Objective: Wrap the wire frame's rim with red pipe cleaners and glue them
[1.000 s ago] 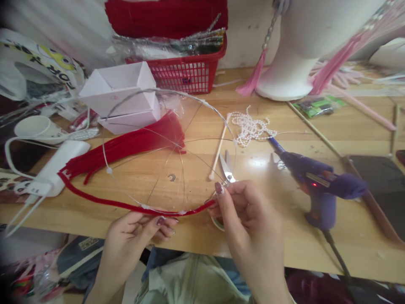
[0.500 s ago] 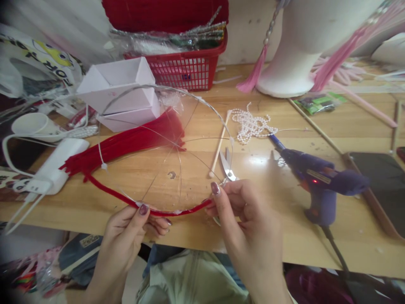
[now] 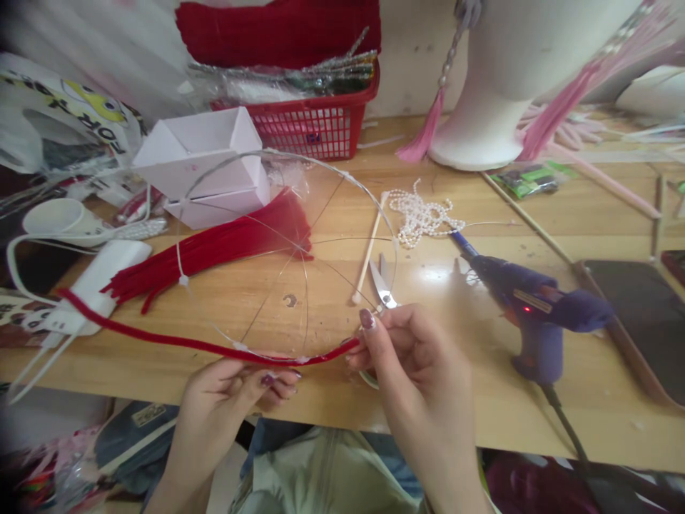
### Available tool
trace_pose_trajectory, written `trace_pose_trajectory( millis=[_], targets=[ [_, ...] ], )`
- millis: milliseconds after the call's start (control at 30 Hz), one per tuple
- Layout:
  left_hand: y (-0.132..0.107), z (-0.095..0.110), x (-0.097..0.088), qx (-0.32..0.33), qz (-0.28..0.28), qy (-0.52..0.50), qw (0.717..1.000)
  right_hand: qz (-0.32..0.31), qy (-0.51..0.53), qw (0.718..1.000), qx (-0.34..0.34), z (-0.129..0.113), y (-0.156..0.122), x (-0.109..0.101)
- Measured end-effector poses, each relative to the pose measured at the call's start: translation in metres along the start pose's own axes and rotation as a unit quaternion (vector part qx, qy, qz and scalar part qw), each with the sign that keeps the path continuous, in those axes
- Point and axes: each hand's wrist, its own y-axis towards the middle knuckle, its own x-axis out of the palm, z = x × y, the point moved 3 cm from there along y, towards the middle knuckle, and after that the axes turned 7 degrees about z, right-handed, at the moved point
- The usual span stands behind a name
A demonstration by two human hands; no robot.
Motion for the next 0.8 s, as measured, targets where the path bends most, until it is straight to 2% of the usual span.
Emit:
trace_pose_trajectory(
  millis=[333, 500, 600, 733, 800],
  targets=[
    [0.0, 0.006, 0.005, -0.019, -0.01, 0.006, 1.0, -0.002, 0.002, 1.0, 0.007, 0.002, -0.001, 0.004],
    [0.0, 0.011, -0.008, -0.008, -0.021, 0.073, 0.997, -0.002, 0.046, 0.998, 0.034, 0.005, 0.007, 0.004],
    [0.005, 0.015, -0.028, 0.061, -0.013, 0.118, 0.991, 0.01, 0.058, 0.997, 0.056, 0.006, 0.01, 0.003],
    [0.011, 0.022, -0.048, 0.225, 0.016, 0.126, 0.966, 0.025, 0.079, 0.992, 0.098, 0.009, 0.013, 0.003],
    [0.014, 0.023, -0.048, 0.231, 0.038, 0.11, 0.966, 0.026, 0.091, 0.989, 0.115, 0.011, 0.014, 0.004]
  ],
)
